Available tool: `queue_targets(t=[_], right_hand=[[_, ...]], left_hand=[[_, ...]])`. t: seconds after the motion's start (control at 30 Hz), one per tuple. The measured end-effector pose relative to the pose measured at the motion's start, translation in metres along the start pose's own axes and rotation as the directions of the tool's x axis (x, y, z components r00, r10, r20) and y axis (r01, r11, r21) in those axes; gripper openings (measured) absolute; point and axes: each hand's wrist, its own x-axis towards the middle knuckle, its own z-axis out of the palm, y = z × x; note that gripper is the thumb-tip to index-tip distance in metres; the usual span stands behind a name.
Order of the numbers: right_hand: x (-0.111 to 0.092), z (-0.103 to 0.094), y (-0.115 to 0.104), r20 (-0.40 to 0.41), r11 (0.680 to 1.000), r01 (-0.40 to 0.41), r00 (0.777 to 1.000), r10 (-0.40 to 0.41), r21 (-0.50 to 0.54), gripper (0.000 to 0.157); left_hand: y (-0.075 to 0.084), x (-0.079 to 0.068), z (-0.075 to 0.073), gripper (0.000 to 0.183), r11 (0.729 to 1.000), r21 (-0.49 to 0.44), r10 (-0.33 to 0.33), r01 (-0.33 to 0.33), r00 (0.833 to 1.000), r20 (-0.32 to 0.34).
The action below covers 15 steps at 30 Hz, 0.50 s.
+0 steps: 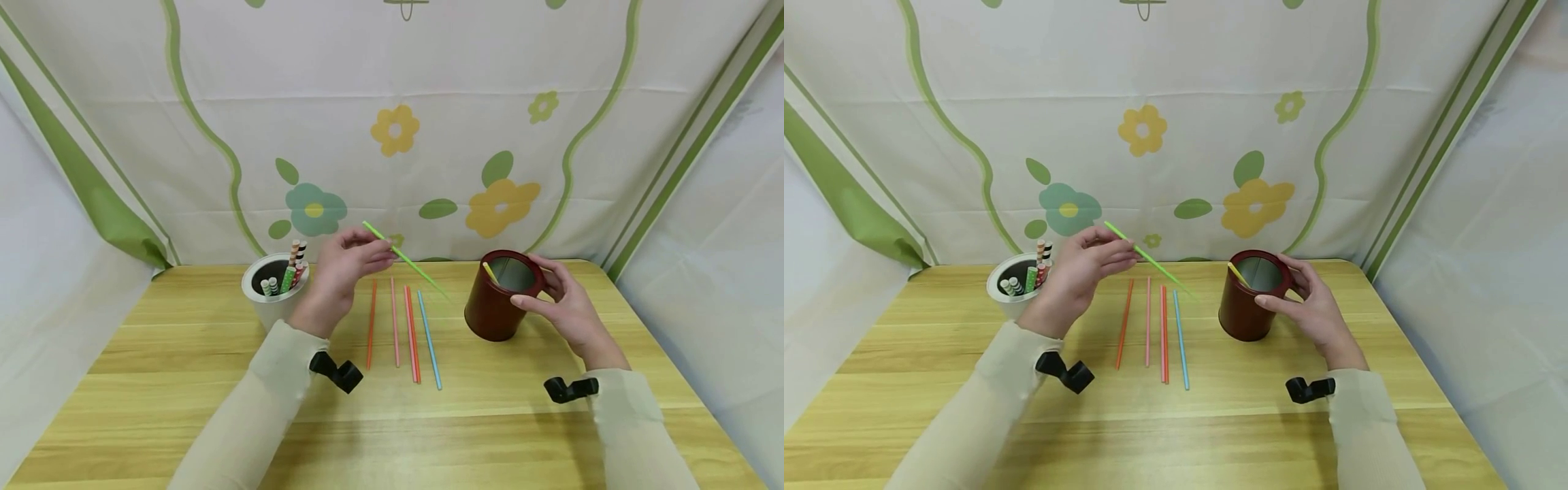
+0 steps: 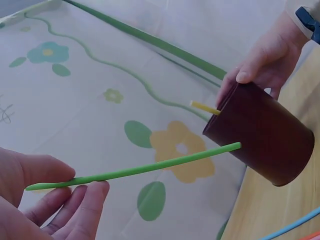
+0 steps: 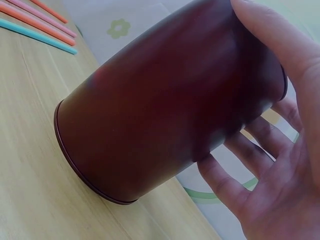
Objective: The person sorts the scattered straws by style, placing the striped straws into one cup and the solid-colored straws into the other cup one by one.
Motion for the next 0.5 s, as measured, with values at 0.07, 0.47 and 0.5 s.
queue_targets(t=[0.07,0.47,0.5], right_hand=[[0.000,0.000,0.000,-0.001,1.000,0.001,1.000,-0.001,-0.001,0.083],[0.000,0.001,-0.001,0.002,1.000,-0.002,1.000,0.002,-0.005,0.083],[0.000,0.001,0.000,0.002,1.000,-0.002,1.000,0.002,-0.005,0.082]], left_hand=[[0.003,-0.001,0.002,0.012,0.999,-0.023,0.036,-0.036,0.999,-0.026],[0.015,-0.008,0.018,0.014,0.983,-0.049,0.169,-0.174,0.981,-0.092],[0.015,-0.008,0.019,0.013,0.982,-0.052,0.179,-0.184,0.979,-0.093]])
